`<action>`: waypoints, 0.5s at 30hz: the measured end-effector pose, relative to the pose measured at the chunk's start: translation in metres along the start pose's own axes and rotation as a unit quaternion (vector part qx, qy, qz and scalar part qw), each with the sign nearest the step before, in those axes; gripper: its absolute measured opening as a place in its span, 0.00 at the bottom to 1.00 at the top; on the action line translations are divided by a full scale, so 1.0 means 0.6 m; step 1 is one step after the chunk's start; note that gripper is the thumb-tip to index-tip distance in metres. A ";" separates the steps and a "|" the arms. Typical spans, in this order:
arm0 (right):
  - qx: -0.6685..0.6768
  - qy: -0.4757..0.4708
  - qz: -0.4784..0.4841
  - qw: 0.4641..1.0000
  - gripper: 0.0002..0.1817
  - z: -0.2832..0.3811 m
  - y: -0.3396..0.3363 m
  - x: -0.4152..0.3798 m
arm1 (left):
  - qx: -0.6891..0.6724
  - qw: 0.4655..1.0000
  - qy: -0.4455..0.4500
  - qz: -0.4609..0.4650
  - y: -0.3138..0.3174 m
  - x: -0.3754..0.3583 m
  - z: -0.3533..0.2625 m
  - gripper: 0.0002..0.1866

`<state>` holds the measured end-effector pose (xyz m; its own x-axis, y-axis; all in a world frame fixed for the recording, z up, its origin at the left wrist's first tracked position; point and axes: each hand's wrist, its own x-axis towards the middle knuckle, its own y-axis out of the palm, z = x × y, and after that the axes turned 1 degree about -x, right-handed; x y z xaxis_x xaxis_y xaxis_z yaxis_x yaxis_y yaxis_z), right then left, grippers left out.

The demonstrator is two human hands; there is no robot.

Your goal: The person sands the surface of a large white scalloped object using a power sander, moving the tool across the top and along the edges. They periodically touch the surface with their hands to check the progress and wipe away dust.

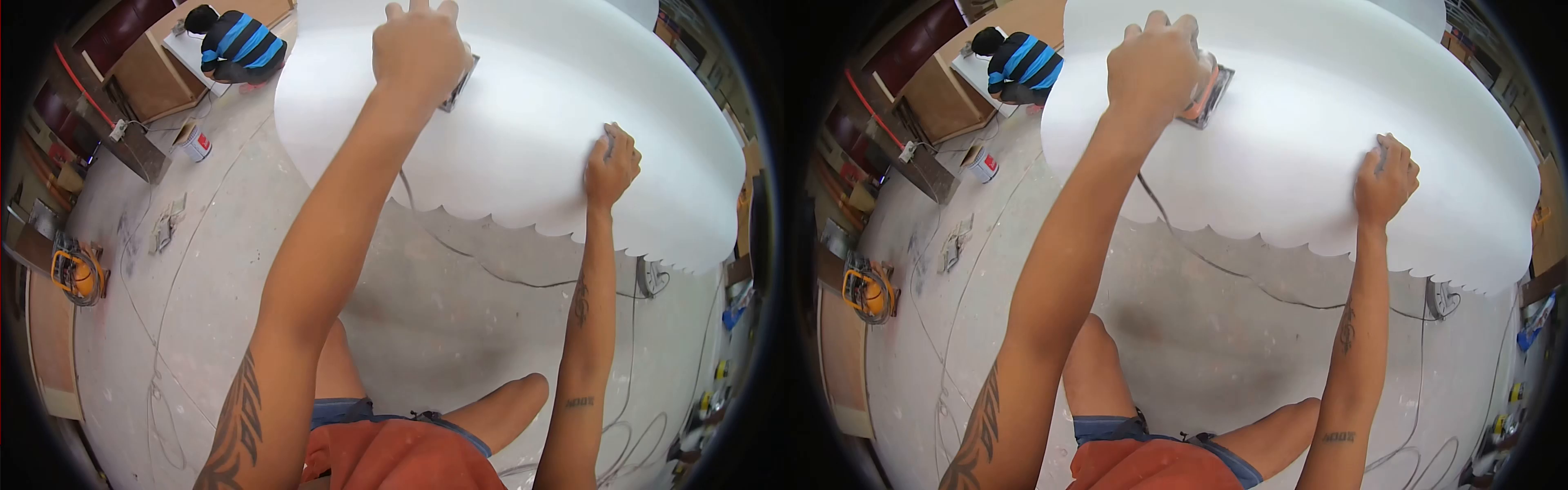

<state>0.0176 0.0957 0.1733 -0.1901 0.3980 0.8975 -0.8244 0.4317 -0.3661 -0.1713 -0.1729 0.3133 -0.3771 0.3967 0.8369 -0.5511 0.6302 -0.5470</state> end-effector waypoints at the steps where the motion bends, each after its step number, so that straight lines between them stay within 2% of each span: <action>1: 0.005 -0.002 -0.002 1.000 0.16 0.001 -0.001 0.001 | -0.003 1.000 0.002 0.000 0.002 -0.006 -0.004 0.12; 3: 0.004 -0.001 -0.001 1.000 0.16 0.001 -0.001 0.000 | -0.011 0.999 -0.008 0.047 -0.004 -0.034 -0.015 0.12; 9: 0.007 -0.002 -0.007 1.000 0.14 0.005 -0.006 0.000 | -0.044 0.999 -0.009 0.008 -0.037 -0.118 -0.016 0.11; 12: 0.006 -0.002 -0.005 1.000 0.14 0.003 -0.003 0.001 | -0.020 1.000 -0.012 0.009 -0.038 -0.121 0.002 0.12; 15: -0.005 0.000 -0.006 1.000 0.14 0.001 0.001 0.001 | -0.005 1.000 0.009 0.019 -0.019 -0.059 0.026 0.10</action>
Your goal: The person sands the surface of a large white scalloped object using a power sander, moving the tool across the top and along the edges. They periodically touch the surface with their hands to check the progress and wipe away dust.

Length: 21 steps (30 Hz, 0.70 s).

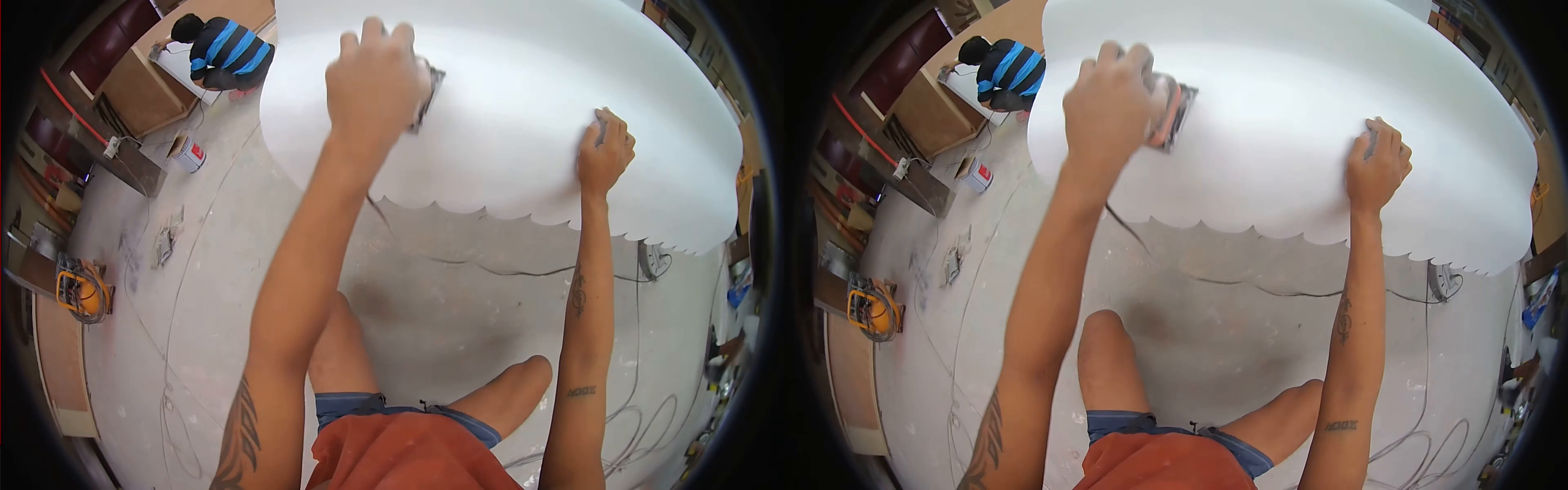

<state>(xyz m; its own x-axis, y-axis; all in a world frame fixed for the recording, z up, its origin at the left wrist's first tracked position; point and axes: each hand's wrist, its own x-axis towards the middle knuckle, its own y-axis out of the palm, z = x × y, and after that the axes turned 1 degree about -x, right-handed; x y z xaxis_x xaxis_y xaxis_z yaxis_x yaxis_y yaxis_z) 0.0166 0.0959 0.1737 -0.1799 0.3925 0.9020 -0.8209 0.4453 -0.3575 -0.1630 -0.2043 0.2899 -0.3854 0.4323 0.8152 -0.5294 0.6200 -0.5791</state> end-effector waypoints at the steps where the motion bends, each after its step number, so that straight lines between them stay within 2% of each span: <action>1: -0.007 0.003 -0.002 1.000 0.14 0.000 0.001 0.000 | 0.001 1.000 -0.003 0.002 0.009 0.024 0.007 0.10; 4: -0.004 0.006 0.004 1.000 0.15 0.002 -0.001 0.001 | 0.035 0.999 0.014 0.036 0.027 0.097 0.021 0.13; 6: 0.002 0.002 0.004 1.000 0.15 0.002 -0.001 0.003 | 0.023 0.992 0.019 0.120 0.032 0.133 0.016 0.15; 9: 0.004 -0.002 0.009 1.000 0.15 -0.004 -0.001 0.001 | 0.024 0.991 0.035 0.127 0.057 0.160 0.005 0.14; 13: 0.004 0.005 0.011 1.000 0.15 -0.008 0.004 0.001 | 0.017 0.996 0.022 0.080 0.030 0.117 -0.027 0.15; 15: 0.013 0.005 0.012 1.000 0.15 -0.009 0.002 0.001 | -0.021 0.998 0.018 0.063 -0.006 0.082 -0.042 0.21; 16: 0.021 0.004 0.016 1.000 0.15 -0.008 0.000 0.000 | -0.022 0.998 0.018 0.063 0.001 0.077 -0.040 0.21; 18: 0.022 0.004 0.017 1.000 0.15 -0.007 -0.002 0.000 | 0.018 0.998 -0.008 0.066 0.026 0.058 -0.032 0.13; 21: 0.021 0.005 0.020 1.000 0.15 -0.005 -0.004 -0.002 | -0.009 0.999 -0.011 0.032 0.009 0.012 -0.022 0.12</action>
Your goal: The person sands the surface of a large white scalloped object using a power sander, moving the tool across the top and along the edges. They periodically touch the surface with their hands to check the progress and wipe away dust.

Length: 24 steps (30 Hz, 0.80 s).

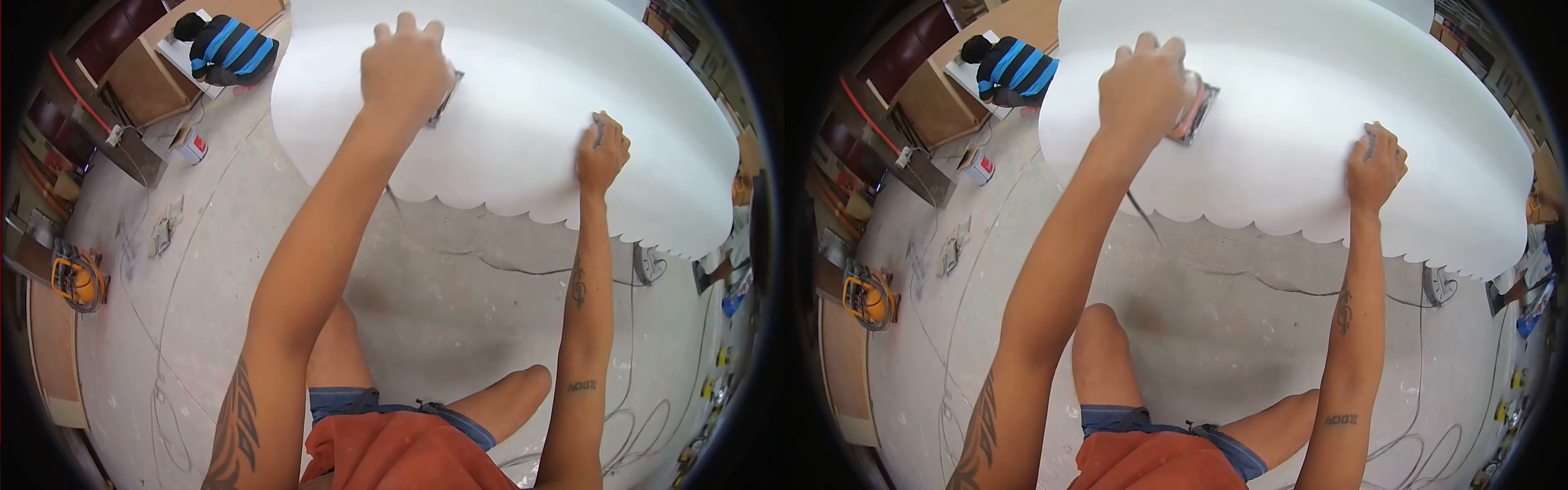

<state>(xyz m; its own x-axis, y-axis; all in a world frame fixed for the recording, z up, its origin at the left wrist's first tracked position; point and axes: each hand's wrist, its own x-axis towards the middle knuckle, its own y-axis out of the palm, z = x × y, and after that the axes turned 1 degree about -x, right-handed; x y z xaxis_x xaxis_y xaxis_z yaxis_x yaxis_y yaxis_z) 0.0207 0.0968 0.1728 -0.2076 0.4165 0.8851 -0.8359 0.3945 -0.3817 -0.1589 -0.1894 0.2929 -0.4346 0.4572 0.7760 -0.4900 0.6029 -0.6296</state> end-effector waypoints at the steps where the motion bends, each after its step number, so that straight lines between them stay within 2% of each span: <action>1: -0.003 0.002 -0.001 1.000 0.15 0.002 0.000 0.002 | 0.000 1.000 0.004 -0.003 -0.007 -0.014 0.002 0.12; 6: -0.007 0.022 0.006 1.000 0.17 0.019 -0.007 -0.003 | -0.037 0.999 -0.027 -0.027 -0.028 -0.085 0.010 0.10; 11: -0.017 -0.001 0.016 1.000 0.21 0.090 -0.029 -0.067 | -0.033 0.999 -0.035 -0.020 -0.021 -0.043 0.021 0.12; 12: 0.070 -0.004 0.113 0.991 0.22 0.125 -0.052 -0.070 | -0.023 0.999 -0.032 -0.002 -0.013 -0.020 0.022 0.13; 13: 0.156 -0.009 0.214 0.964 0.23 0.167 -0.075 -0.068 | -0.026 0.999 -0.030 0.001 -0.007 0.000 0.023 0.14; 14: 0.160 -0.015 0.217 0.963 0.23 0.219 -0.103 -0.053 | -0.026 0.999 -0.027 0.005 -0.001 0.020 0.022 0.15; 15: 0.318 0.092 0.304 0.893 0.25 0.276 -0.137 -0.025 | -0.023 0.999 -0.041 0.013 0.006 0.039 0.015 0.16; 16: 0.459 0.192 0.380 0.780 0.27 0.320 -0.159 -0.001 | -0.020 0.998 -0.056 0.018 0.015 0.058 0.009 0.17; 20: 0.528 0.151 0.358 0.755 0.33 0.401 -0.168 0.043 | -0.070 0.991 -0.105 0.037 0.041 0.108 -0.007 0.18; 22: 0.537 0.147 0.371 0.743 0.39 0.419 -0.139 0.044 | -0.180 0.969 -0.154 0.069 0.037 0.116 -0.007 0.18; 24: 0.544 0.124 0.346 0.754 0.41 0.421 -0.084 0.040 | -0.212 0.960 -0.172 0.067 0.041 0.116 -0.008 0.18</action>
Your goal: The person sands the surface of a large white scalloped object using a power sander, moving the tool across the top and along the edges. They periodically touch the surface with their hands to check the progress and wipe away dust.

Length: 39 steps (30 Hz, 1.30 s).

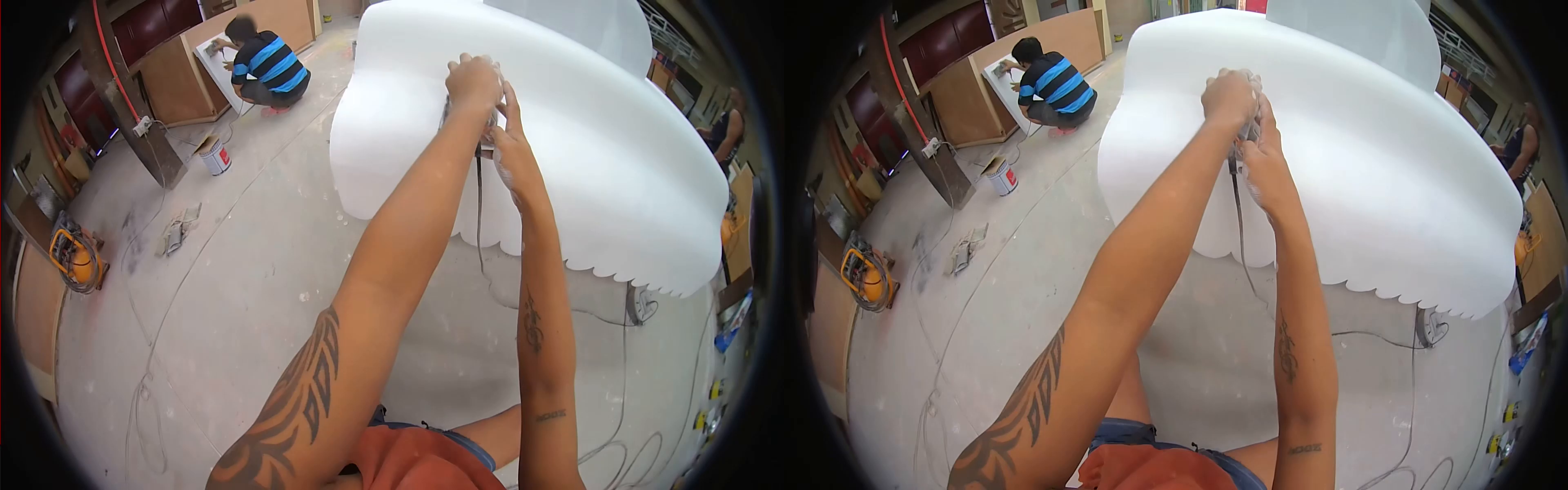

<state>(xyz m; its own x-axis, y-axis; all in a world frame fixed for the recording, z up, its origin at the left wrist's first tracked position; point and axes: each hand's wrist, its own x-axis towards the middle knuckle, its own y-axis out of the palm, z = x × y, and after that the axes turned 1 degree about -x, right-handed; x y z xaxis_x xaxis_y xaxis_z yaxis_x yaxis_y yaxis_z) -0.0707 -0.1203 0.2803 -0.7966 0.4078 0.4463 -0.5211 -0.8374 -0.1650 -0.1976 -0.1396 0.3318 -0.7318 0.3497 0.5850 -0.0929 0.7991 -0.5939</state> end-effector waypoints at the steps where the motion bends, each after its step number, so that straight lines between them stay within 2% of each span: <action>1: -0.004 -0.015 -0.004 1.000 0.42 -0.001 0.000 0.010 | -0.034 0.999 -0.020 0.004 -0.001 0.002 -0.002 0.17; 2: -0.008 -0.031 -0.008 0.999 0.43 -0.003 -0.001 0.021 | -0.061 0.998 -0.034 0.009 -0.001 0.003 -0.002 0.16; 4: -0.163 -0.036 -0.018 0.986 0.50 0.002 -0.003 0.026 | -0.081 0.996 -0.017 0.029 -0.006 0.001 0.003 0.16; 5: -0.164 -0.034 -0.020 0.986 0.50 0.005 -0.008 0.030 | -0.098 0.994 0.001 0.050 -0.007 -0.002 0.008 0.15; 7: -0.210 -0.011 0.036 0.977 0.55 0.018 -0.019 0.038 | -0.116 0.991 -0.003 0.060 -0.002 -0.007 0.010 0.14; 8: -0.252 -0.031 0.026 0.967 0.59 0.023 -0.019 0.039 | -0.132 0.989 -0.002 0.066 -0.002 -0.005 0.008 0.14; 9: -0.255 -0.030 0.028 0.966 0.59 0.025 -0.018 0.037 | -0.135 0.989 -0.004 0.066 0.005 -0.004 0.005 0.14; 12: -0.336 -0.032 -0.011 0.941 0.61 0.022 -0.007 0.025 | -0.333 0.927 -0.066 0.160 0.036 -0.002 0.009 0.15; 14: -0.444 -0.035 -0.092 0.891 0.62 0.006 0.002 0.008 | -0.332 0.925 -0.072 0.169 0.008 -0.040 -0.009 0.15; 15: -0.445 -0.033 -0.090 0.890 0.62 0.011 0.008 -0.006 | -0.324 0.926 -0.073 0.179 -0.009 -0.066 -0.017 0.16; 17: -0.499 0.028 -0.112 0.859 0.56 0.039 0.014 -0.020 | -0.328 0.924 -0.069 0.186 -0.020 -0.088 -0.002 0.19; 18: -0.502 0.028 -0.112 0.857 0.56 0.039 0.012 -0.016 | -0.378 0.910 0.021 0.170 -0.009 -0.095 0.027 0.20; 19: -0.522 0.037 -0.126 0.843 0.51 0.037 0.009 -0.014 | -0.424 0.886 0.109 0.154 -0.001 -0.105 0.059 0.21; 20: -0.542 0.045 -0.140 0.828 0.47 0.034 0.002 -0.010 | -0.410 0.887 0.154 0.145 -0.005 -0.115 0.091 0.22; 21: -0.544 0.046 -0.138 0.827 0.47 0.039 -0.004 0.000 | -0.393 0.887 0.200 0.136 -0.015 -0.124 0.129 0.24; 22: -0.574 0.055 -0.133 0.806 0.44 0.048 -0.011 0.014 | -0.212 0.949 0.199 0.124 -0.022 -0.132 0.174 0.26; 23: -0.601 0.065 -0.130 0.786 0.41 0.055 -0.020 0.029 | -0.023 0.975 0.195 0.109 -0.028 -0.136 0.222 0.27; 25: -0.607 0.077 -0.125 0.781 0.39 0.055 -0.032 0.060 | 0.167 0.961 0.218 0.017 -0.022 -0.134 0.338 0.30; 27: -0.621 0.078 -0.119 0.771 0.38 0.049 -0.047 0.093 | 0.207 0.965 0.159 0.008 -0.049 -0.110 0.372 0.33; 29: -0.630 0.079 -0.119 0.763 0.36 0.043 -0.055 0.115 | 0.218 0.966 0.138 0.002 -0.040 -0.060 0.397 0.33; 33: -0.650 0.060 -0.114 0.748 0.33 0.032 -0.043 0.146 | 0.253 0.965 0.065 -0.003 -0.010 -0.003 0.377 0.32; 35: -0.649 0.050 -0.119 0.750 0.32 0.031 -0.027 0.158 | 0.262 0.963 0.059 0.002 -0.009 0.003 0.363 0.31; 37: -0.607 0.019 -0.118 0.786 0.28 0.033 -0.010 0.158 | 0.269 0.961 0.069 -0.022 -0.004 0.005 0.362 0.31; 38: -0.606 0.013 -0.121 0.786 0.28 0.035 -0.002 0.157 | 0.270 0.960 0.070 -0.028 -0.003 0.006 0.362 0.31; 39: -0.615 -0.006 -0.107 0.781 0.27 0.032 0.009 0.146 | 0.273 0.956 0.109 -0.006 -0.002 -0.004 0.366 0.31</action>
<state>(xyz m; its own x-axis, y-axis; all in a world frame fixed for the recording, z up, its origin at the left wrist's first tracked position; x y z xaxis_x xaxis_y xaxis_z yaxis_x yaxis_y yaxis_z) -0.1372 -0.0960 0.3354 -0.6515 0.4816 0.5862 -0.5481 0.2353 -0.8026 -0.3438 -0.2487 0.2100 -0.5759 0.4831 0.6595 -0.4825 0.4504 -0.7512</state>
